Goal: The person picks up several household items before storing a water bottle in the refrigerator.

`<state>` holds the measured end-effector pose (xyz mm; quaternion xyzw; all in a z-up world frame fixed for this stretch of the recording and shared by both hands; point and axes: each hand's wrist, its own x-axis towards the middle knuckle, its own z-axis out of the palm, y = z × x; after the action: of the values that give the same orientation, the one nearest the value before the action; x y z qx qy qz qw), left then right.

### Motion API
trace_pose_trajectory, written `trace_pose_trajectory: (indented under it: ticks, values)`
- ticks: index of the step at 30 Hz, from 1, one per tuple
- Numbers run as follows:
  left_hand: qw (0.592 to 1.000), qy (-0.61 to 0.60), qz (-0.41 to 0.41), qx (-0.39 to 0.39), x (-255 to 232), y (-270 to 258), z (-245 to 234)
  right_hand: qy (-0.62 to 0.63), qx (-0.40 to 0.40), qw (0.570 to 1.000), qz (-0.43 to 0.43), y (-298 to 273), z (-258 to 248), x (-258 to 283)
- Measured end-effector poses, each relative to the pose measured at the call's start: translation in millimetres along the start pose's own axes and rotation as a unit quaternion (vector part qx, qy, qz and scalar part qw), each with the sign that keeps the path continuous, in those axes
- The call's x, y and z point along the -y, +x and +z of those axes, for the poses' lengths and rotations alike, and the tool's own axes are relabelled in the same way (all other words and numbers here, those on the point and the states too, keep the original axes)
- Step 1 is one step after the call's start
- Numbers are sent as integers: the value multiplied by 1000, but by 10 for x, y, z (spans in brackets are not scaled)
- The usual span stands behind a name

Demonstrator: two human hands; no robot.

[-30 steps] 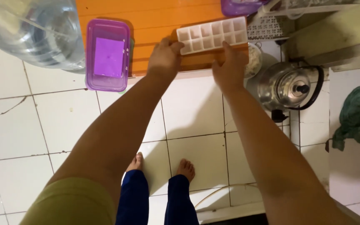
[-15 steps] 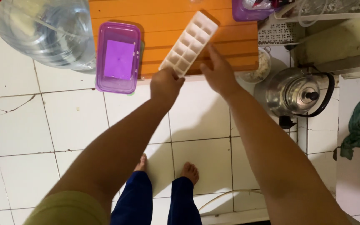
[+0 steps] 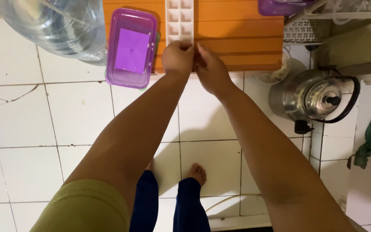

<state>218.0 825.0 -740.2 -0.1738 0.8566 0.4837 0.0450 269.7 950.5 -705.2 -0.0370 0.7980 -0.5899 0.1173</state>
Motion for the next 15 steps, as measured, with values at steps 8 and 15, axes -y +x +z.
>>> trace_pose_trajectory:
  ticks: [8,15]
  values:
    - [956,289,55,17,-105,804,-415,-70,-12,997,15,-96,-74,42]
    - [856,464,225,-38,601,2180,-550,-51,-40,998,-13,-235,-109,-24]
